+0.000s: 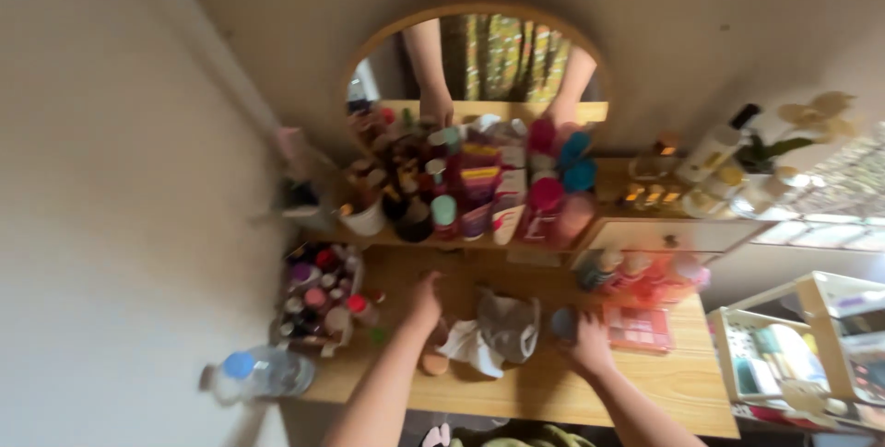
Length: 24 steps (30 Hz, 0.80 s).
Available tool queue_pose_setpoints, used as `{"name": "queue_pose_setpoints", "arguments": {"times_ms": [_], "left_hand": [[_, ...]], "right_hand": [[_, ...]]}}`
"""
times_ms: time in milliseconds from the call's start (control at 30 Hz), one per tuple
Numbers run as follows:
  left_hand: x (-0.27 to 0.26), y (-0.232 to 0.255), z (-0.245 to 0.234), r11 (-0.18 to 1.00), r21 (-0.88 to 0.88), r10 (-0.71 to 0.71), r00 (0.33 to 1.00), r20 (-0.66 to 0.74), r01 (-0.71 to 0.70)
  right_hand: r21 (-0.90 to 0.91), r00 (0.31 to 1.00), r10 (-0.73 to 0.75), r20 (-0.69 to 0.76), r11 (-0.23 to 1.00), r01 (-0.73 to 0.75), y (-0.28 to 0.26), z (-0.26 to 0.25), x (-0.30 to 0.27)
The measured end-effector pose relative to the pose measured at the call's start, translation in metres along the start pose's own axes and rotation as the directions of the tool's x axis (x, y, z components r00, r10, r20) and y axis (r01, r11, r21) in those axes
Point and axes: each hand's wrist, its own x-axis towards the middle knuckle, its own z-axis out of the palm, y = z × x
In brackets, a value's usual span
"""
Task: The person wipes a wooden vanity table with a cloth, then picks up and inspects several cosmetic containers, opening and closing them before placing them back. The person also moves a plastic organizer tray and a water bottle on the table.
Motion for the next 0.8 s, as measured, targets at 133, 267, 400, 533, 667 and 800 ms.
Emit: {"name": "queue_pose_setpoints", "arguments": {"times_ms": [133, 267, 400, 533, 667, 800], "left_hand": [[-0.022, -0.004, -0.038, 0.694, 0.718, -0.321, 0.916, 0.242, 0.054], [-0.030, 0.022, -0.043, 0.506, 0.852, -0.438, 0.812, 0.385, -0.131], [-0.029, 0.000, -0.041, 0.545, 0.825, -0.172, 0.943, 0.286, -0.150], [-0.018, 0.017, -0.046, 0.949, 0.302, -0.156, 0.971, 0.183, 0.095], [-0.016, 0.056, -0.058, 0.922, -0.282, -0.169, 0.931, 0.323, 0.265], [-0.007, 0.044, -0.040, 0.855, -0.475, -0.068, 0.953, 0.296, 0.208]], "right_hand": [[0.102, 0.988, 0.024, -0.154, 0.995, -0.009, -0.049, -0.056, 0.002], [0.230, 0.977, -0.040, -0.209, 0.969, 0.088, -0.098, -0.082, 0.013], [0.263, 0.982, -0.142, -0.128, 0.949, 0.172, -0.129, -0.085, 0.017], [0.427, 0.987, -0.156, 0.027, 0.895, 0.130, -0.164, -0.097, 0.023], [0.520, 0.978, -0.207, -0.027, 0.832, 0.191, -0.204, -0.121, 0.029], [0.571, 0.989, -0.139, 0.051, 0.816, 0.085, -0.217, -0.128, 0.033]]}}
